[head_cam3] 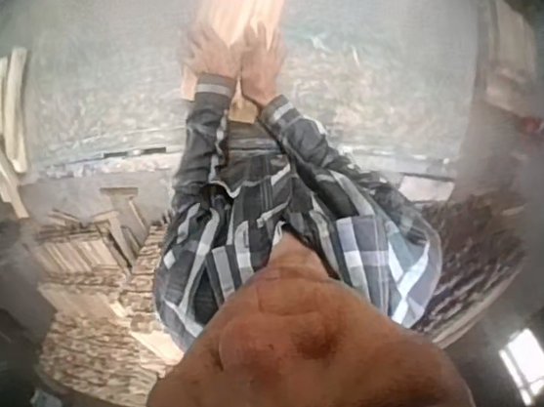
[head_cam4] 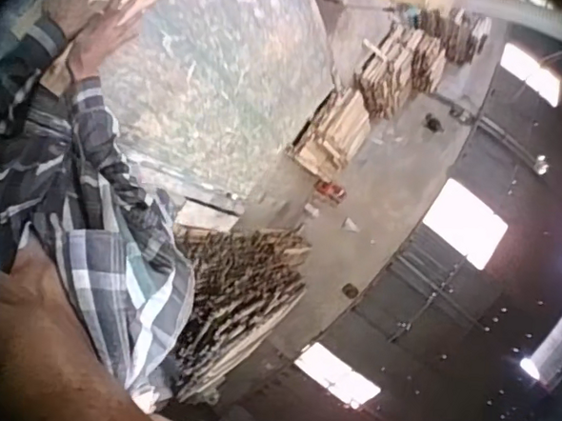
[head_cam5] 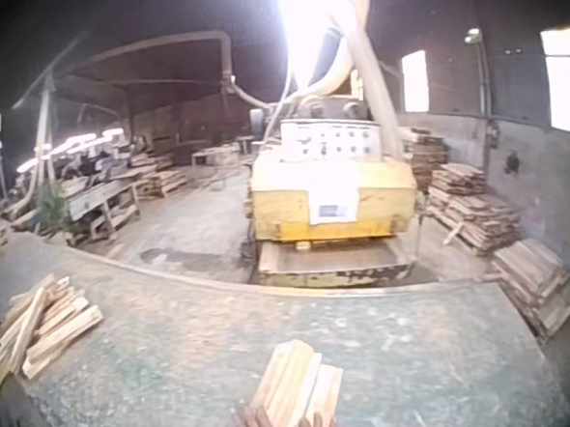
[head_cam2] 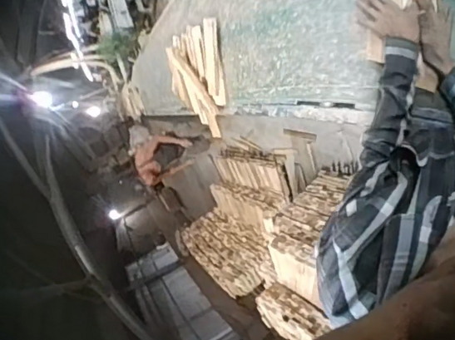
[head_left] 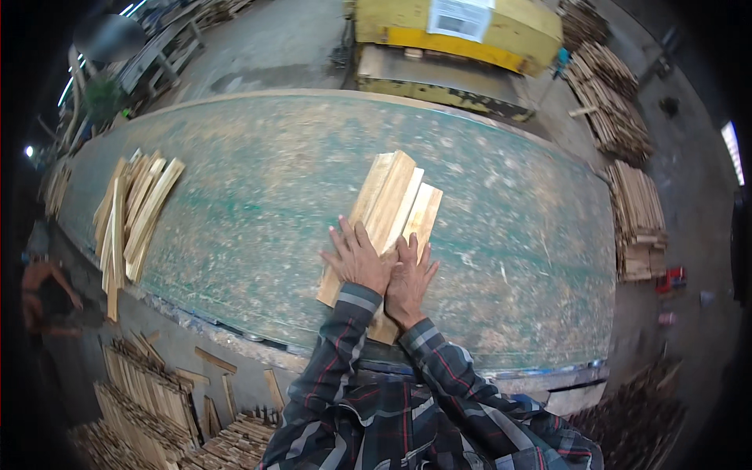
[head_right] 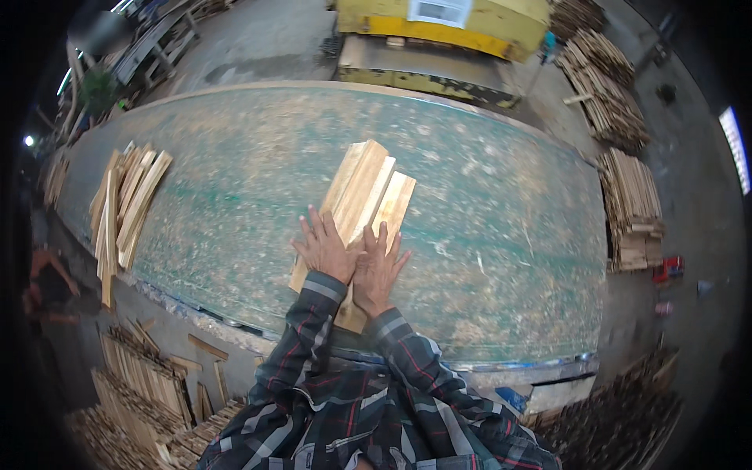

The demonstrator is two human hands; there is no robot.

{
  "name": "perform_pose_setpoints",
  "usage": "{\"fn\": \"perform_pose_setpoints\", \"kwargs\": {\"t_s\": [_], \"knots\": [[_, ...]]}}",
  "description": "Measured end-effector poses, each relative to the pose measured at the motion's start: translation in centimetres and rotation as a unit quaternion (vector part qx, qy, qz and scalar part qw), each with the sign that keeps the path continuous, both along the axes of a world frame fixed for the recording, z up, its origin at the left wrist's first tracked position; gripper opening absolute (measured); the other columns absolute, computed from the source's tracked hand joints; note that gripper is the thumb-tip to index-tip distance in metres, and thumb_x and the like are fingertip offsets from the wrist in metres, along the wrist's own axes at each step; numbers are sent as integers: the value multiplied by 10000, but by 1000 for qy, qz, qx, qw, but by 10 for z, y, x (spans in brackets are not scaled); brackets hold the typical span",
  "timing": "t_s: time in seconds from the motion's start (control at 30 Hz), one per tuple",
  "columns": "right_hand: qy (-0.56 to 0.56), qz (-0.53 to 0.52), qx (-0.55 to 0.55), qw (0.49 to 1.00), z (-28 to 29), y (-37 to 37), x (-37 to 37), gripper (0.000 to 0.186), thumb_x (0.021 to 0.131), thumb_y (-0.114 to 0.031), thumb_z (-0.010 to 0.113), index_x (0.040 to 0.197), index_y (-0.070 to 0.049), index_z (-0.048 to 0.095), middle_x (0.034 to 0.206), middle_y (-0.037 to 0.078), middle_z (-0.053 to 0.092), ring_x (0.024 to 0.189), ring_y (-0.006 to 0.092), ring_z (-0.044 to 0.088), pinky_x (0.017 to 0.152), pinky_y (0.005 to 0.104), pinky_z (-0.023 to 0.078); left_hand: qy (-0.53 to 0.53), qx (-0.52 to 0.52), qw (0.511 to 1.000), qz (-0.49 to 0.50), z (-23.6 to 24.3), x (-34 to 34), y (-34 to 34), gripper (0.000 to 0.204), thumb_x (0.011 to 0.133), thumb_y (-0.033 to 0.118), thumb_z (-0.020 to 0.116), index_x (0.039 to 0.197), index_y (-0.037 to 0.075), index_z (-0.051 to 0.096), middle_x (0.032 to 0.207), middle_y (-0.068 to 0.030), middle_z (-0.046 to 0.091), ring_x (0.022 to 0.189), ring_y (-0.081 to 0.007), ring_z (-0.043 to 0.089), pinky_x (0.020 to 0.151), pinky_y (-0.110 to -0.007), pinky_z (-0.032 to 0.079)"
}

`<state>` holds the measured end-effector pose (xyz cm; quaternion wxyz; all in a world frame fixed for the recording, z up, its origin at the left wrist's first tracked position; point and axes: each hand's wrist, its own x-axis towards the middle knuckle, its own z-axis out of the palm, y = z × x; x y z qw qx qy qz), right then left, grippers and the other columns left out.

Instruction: The person arranges wooden planks side by side on a work table and feeds them into a woodworking machine by hand.

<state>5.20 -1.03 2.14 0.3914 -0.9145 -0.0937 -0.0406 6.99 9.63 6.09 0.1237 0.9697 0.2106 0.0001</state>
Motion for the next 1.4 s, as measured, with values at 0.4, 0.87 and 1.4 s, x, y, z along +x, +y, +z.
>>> {"fn": "perform_pose_setpoints", "kwargs": {"t_s": [0.4,0.87,1.4], "knots": [[-64,-59,-229,970,-13,-183,42,623,1014,-444,557,1574,-194,448,1712,183,195,1552,477,187,1208,723,107,-71,50,990,-110,-41,-13,-67,832,986,708,461,1660,256,279,1697,-281,180,1587,-432,151,1223,-703,36],[-26,-40,-70,996,3,-242,0,638,1002,-295,631,1569,-85,425,1696,268,133,1554,497,163,1268,543,193,-102,150,982,-57,-65,6,-25,760,1007,625,496,1620,195,362,1692,-193,254,1498,-446,334,1167,-719,210],[-2,-175,-270,947,-9,-111,-20,732,1044,-588,453,1606,-125,376,1665,325,207,1510,506,268,1192,618,249,-127,163,961,185,4,-63,365,845,900,427,716,1600,125,350,1646,-208,350,1539,-376,307,1185,-692,241]]}}
